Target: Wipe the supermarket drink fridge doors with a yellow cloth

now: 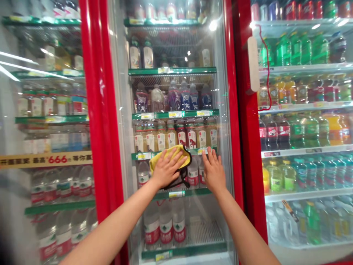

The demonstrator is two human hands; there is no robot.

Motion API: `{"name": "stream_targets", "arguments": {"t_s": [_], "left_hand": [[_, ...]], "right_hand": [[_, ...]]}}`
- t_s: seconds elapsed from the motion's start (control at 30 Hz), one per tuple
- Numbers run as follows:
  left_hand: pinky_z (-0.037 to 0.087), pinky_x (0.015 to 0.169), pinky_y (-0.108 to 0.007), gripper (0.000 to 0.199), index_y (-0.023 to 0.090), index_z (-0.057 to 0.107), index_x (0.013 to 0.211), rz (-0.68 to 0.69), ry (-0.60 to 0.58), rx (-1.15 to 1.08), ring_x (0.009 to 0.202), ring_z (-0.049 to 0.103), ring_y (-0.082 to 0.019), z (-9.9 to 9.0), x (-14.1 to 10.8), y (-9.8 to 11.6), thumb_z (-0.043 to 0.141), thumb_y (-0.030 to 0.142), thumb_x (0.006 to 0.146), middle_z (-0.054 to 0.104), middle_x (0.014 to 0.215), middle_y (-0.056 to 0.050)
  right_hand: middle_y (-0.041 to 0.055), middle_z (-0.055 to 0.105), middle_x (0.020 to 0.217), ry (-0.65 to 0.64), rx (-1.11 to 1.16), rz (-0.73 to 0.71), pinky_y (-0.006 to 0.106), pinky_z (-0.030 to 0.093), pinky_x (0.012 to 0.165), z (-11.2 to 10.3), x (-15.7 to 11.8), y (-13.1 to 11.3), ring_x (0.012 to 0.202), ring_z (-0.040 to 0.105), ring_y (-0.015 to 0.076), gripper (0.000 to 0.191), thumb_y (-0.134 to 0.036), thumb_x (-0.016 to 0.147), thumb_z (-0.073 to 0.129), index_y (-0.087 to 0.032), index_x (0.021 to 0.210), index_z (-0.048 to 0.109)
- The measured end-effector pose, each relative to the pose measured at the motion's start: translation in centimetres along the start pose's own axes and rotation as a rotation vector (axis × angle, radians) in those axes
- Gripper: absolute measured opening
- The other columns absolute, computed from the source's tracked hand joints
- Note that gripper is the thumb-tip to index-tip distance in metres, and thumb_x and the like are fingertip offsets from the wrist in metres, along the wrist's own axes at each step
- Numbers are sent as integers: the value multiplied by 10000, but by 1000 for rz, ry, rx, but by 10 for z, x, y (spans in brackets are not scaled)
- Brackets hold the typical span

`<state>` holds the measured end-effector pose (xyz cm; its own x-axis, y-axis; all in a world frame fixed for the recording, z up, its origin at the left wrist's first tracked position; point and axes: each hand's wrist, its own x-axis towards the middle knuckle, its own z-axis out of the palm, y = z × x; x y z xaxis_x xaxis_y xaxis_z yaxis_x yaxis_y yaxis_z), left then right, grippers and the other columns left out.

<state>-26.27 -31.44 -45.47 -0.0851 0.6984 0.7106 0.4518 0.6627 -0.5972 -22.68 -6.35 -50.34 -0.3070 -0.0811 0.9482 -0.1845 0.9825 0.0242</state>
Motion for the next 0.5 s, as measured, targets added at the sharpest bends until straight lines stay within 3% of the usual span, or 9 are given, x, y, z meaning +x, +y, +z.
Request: {"name": "stream_targets", "arguments": {"t_s": [0.07,0.13,0.2,0.27,0.4,0.5], "left_hand": [[26,1288,-524,742,352,303,1571,-25,-29,3,1564,155,-243,-8,12,-11,596,396,892,335,1638,13],[40,1286,-533,723,339,315,1571,-207,14,30,1565,154,-253,-16,15,-28,587,382,902,317,1646,-7],[53,1278,-566,697,319,341,1565,-415,90,66,1564,154,-278,-21,3,-42,581,352,912,307,1649,-33],[68,1266,-606,682,318,375,1551,-528,140,98,1561,157,-301,-21,-21,-47,590,288,905,328,1640,-46],[126,1272,-555,675,333,425,1523,-383,75,116,1548,213,-281,-11,-62,-44,606,210,884,450,1577,-31],[121,1285,-486,713,329,363,1554,-257,-8,114,1543,238,-250,-14,-64,-55,626,297,892,432,1588,-25]], "right_hand": [[102,165,1686,0,-18,-10,602,383,1156,-2,-1,2,1525,269,339,835,-67,900,453,-273,1627,98],[93,163,1686,4,-25,-23,593,390,1154,-3,-2,4,1518,291,333,823,-85,909,453,-281,1627,101],[93,179,1683,4,-29,-22,597,397,1147,-4,-3,5,1511,310,332,804,-95,917,447,-285,1626,119],[122,211,1674,7,-39,4,626,394,1134,-5,-3,-1,1505,319,350,765,-107,926,441,-260,1622,163],[180,276,1648,14,-9,-37,660,347,1144,-5,3,-38,1517,277,379,694,-103,915,455,-187,1586,299],[132,336,1635,-6,75,-160,619,307,1186,-3,19,-77,1531,260,333,693,-65,888,454,-224,1558,368]]}}
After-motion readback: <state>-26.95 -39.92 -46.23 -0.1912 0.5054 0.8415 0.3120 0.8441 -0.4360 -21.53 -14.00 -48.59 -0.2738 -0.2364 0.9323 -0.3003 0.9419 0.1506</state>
